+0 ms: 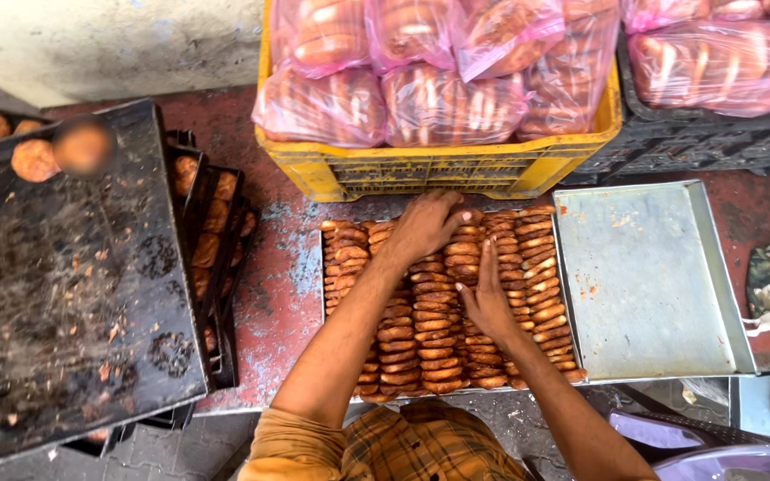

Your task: The person organizes baked goods by hand, moving them from multiple baking trays into a large metal tray and arranging them into tight rows.

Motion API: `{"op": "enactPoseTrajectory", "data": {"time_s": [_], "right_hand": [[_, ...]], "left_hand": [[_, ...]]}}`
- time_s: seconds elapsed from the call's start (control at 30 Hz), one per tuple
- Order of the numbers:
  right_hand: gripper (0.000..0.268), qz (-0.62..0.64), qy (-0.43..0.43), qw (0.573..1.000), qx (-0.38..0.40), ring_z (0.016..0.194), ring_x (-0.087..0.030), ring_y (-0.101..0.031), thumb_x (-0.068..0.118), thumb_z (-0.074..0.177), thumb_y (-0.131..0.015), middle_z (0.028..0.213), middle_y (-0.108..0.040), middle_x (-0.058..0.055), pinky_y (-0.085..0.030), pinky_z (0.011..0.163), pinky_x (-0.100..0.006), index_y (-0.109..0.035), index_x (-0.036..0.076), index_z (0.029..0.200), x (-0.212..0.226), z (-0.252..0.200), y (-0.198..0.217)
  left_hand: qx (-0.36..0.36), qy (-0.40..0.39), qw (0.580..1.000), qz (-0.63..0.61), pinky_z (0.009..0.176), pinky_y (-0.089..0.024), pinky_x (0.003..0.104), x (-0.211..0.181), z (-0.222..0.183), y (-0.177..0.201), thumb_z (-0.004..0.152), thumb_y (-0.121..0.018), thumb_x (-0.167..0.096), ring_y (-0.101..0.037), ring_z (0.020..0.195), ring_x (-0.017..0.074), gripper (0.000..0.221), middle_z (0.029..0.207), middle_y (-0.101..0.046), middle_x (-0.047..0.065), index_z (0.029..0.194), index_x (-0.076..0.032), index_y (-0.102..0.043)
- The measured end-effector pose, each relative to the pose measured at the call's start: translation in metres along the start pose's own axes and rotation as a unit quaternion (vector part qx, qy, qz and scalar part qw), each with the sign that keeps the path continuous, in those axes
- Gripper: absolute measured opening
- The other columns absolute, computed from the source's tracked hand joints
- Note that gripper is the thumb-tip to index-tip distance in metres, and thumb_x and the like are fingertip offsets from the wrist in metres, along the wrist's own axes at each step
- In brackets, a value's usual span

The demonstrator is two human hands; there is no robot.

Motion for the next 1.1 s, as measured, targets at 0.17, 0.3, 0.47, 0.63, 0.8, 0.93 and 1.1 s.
{"op": "enactPoseTrajectory", "data": {"time_s": [0.17, 0.3, 0.47, 0.63, 0.8, 0.93, 1.1], "right_hand": [[0.105, 0.012, -0.034, 0.999, -0.003, 0.157, -0.038, 0.004, 0.019, 0.095, -0.065, 0.168, 0.019, -0.021, -0.019, 0.125, -0.051, 0.019, 0.006, 0.157, 0.01, -0.004, 0.004], [0.111, 0.011, -0.03, 0.997, -0.066, 0.157, -0.037, 0.005, 0.014, 0.089, -0.071, 0.17, 0.016, -0.021, -0.005, 0.129, -0.05, 0.015, 0.009, 0.159, 0.027, -0.014, 0.024], [0.084, 0.142, -0.066, 0.961, -0.228, 0.134, -0.032, -0.055, 0.005, 0.088, -0.068, 0.156, -0.047, -0.018, -0.056, 0.108, -0.05, -0.028, 0.013, 0.162, 0.048, -0.03, 0.057], [0.035, 0.067, 0.245, 0.937, -0.241, 0.13, -0.027, -0.064, 0.008, 0.1, -0.069, 0.136, -0.067, -0.013, -0.054, 0.113, -0.047, -0.064, 0.006, 0.135, 0.129, -0.023, 0.05], [0.028, 0.108, 0.299, 0.945, -0.075, 0.114, -0.023, -0.069, 0.016, 0.097, -0.072, 0.122, -0.073, -0.013, -0.059, 0.096, -0.038, -0.073, 0.006, 0.123, 0.249, 0.011, 0.005], [0.031, 0.023, 0.374, 0.927, -0.009, 0.104, -0.021, -0.072, 0.02, 0.095, -0.076, 0.117, -0.075, -0.012, -0.058, 0.091, -0.035, -0.073, 0.006, 0.122, 0.356, 0.058, -0.05], [0.044, 0.043, 0.343, 0.937, 0.045, 0.092, -0.019, -0.071, 0.024, 0.091, -0.079, 0.109, -0.073, -0.013, -0.06, 0.08, -0.034, -0.066, 0.0, 0.126, 0.481, 0.176, -0.155]], "left_hand": [[-0.032, -0.011, 0.999, 0.0, 0.111, -0.043, 0.056, -0.011, -0.031, 0.029, 0.102, -0.056, -0.04, -0.058, 0.127, 0.0362, 0.053, 0.139, -0.06, 0.022, 0.139, -0.001, -0.057], [-0.061, -0.021, 0.996, -0.064, 0.111, -0.044, 0.052, -0.027, -0.091, 0.065, 0.103, -0.055, -0.037, -0.06, 0.129, 0.033, 0.047, 0.141, -0.061, 0.019, 0.137, -0.004, -0.061], [-0.099, 0.026, 0.973, -0.209, 0.108, -0.048, 0.044, -0.04, -0.201, 0.115, 0.102, -0.059, -0.032, -0.061, 0.129, 0.029, 0.044, 0.138, -0.065, 0.016, 0.136, -0.004, -0.063], [-0.214, 0.007, 0.945, -0.248, 0.111, -0.05, 0.04, -0.018, -0.292, 0.188, 0.103, -0.061, -0.022, -0.066, 0.129, 0.0252, 0.033, 0.135, -0.072, 0.013, 0.128, -0.003, -0.068], [-0.324, 0.052, 0.923, -0.199, 0.109, -0.049, 0.036, 0.038, -0.371, 0.261, 0.102, -0.061, -0.017, -0.065, 0.126, 0.0231, 0.03, 0.136, -0.07, 0.011, 0.128, -0.002, -0.068], [-0.364, 0.105, 0.904, -0.196, 0.1, -0.052, 0.032, 0.123, -0.42, 0.326, 0.102, -0.062, -0.017, -0.065, 0.116, 0.0178, 0.032, 0.127, -0.071, 0.009, 0.13, -0.003, -0.066], [-0.444, 0.178, 0.876, -0.056, 0.082, -0.056, 0.034, 0.263, -0.447, 0.43, 0.1, -0.067, -0.022, -0.074, 0.093, 0.0212, 0.029, 0.104, -0.076, 0.015, 0.123, -0.003, -0.068]]}}
Point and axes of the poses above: each hand's wrist, its own z-axis towards the middle knuckle, its own y-axis out of the back of the hand, x = y × z, the point moved 3 cm from there along z, towards the middle knuckle
